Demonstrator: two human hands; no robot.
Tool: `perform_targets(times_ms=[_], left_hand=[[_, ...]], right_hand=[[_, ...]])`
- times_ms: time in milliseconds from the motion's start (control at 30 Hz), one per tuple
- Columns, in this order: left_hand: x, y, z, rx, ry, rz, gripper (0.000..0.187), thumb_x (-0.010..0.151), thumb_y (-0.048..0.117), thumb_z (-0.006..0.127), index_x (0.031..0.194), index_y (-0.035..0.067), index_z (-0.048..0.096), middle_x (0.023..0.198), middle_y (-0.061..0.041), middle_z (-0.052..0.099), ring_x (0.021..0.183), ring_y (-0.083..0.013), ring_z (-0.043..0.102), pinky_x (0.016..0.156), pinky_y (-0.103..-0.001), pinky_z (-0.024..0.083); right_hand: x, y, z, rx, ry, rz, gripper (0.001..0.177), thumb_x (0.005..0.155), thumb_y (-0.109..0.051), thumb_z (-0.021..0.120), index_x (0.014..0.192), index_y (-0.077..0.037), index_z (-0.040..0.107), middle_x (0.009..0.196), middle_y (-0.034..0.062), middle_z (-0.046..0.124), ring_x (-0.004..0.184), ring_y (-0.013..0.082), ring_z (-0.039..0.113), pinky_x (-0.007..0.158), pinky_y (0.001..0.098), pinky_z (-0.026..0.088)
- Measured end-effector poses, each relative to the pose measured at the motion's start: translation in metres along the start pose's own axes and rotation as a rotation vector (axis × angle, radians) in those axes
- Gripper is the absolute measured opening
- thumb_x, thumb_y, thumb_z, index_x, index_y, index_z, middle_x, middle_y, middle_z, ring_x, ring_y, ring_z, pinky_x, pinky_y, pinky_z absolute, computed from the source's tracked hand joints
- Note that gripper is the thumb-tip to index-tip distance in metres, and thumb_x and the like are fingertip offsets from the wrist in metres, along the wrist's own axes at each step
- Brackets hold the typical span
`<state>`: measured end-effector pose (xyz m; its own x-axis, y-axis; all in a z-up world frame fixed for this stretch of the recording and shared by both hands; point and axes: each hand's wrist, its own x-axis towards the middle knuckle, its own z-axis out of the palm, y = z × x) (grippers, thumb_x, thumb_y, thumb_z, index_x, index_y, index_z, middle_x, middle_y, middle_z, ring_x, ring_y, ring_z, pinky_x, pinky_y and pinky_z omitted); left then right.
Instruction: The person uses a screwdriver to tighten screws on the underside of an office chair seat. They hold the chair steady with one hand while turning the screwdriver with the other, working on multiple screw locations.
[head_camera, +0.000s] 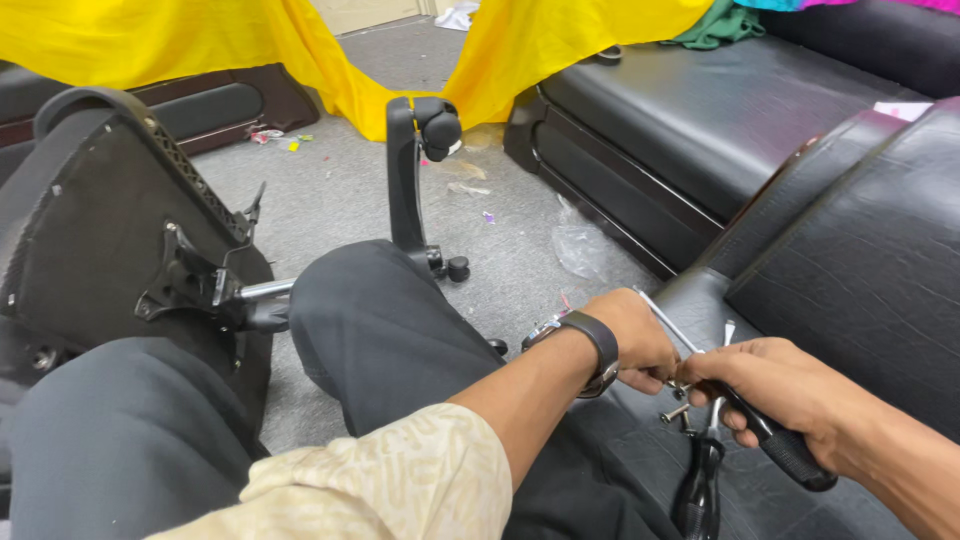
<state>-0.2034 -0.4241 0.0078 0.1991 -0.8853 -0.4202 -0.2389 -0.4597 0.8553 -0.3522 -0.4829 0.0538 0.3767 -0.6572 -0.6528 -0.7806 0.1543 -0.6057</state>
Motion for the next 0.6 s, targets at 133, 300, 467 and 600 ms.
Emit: perform_targets(times_ms=[133, 300, 467, 600], left_hand=[[0.005, 0.004, 0.019, 0.296, -0.043, -0.004, 0.01, 0.075, 0.011, 0.079, 0.073, 0.001, 0.08, 0.074, -0.008, 0.08, 0.064, -0.0107, 0.076, 0.055, -0.025, 0.059], [0.007, 0.0, 0.037, 0.189, -0.034, -0.104, 0.012, 0.074, 0.004, 0.083, 0.086, 0.002, 0.081, 0.085, -0.01, 0.08, 0.068, -0.0134, 0.076, 0.058, -0.027, 0.063], [0.004, 0.0, 0.037, 0.212, -0.04, -0.049, 0.017, 0.075, 0.004, 0.082, 0.092, 0.009, 0.082, 0.089, -0.005, 0.08, 0.072, -0.0115, 0.077, 0.059, -0.025, 0.063], [-0.003, 0.0, 0.032, 0.377, -0.015, -0.002, 0.012, 0.076, 0.006, 0.08, 0.087, 0.01, 0.082, 0.088, -0.003, 0.08, 0.074, -0.0116, 0.073, 0.06, -0.026, 0.06]], right_hand=[[0.011, 0.013, -0.007, -0.163, 0.008, 0.049, 0.04, 0.093, -0.031, 0.065, 0.072, 0.003, 0.068, 0.053, 0.0071, 0.052, 0.038, 0.016, 0.044, 0.04, 0.0291, 0.038], [0.022, 0.03, -0.007, -0.247, -0.029, 0.072, 0.042, 0.091, -0.034, 0.067, 0.065, -0.002, 0.061, 0.047, 0.0074, 0.05, 0.038, 0.0187, 0.047, 0.041, 0.031, 0.041], [0.025, 0.035, -0.008, -0.265, -0.022, 0.049, 0.045, 0.09, -0.036, 0.068, 0.061, -0.003, 0.06, 0.047, 0.0068, 0.051, 0.039, 0.0179, 0.048, 0.043, 0.0296, 0.041], [0.022, 0.035, -0.009, -0.265, -0.003, 0.039, 0.044, 0.09, -0.037, 0.07, 0.065, 0.0, 0.065, 0.05, 0.0037, 0.05, 0.041, 0.0149, 0.046, 0.043, 0.0291, 0.04]])
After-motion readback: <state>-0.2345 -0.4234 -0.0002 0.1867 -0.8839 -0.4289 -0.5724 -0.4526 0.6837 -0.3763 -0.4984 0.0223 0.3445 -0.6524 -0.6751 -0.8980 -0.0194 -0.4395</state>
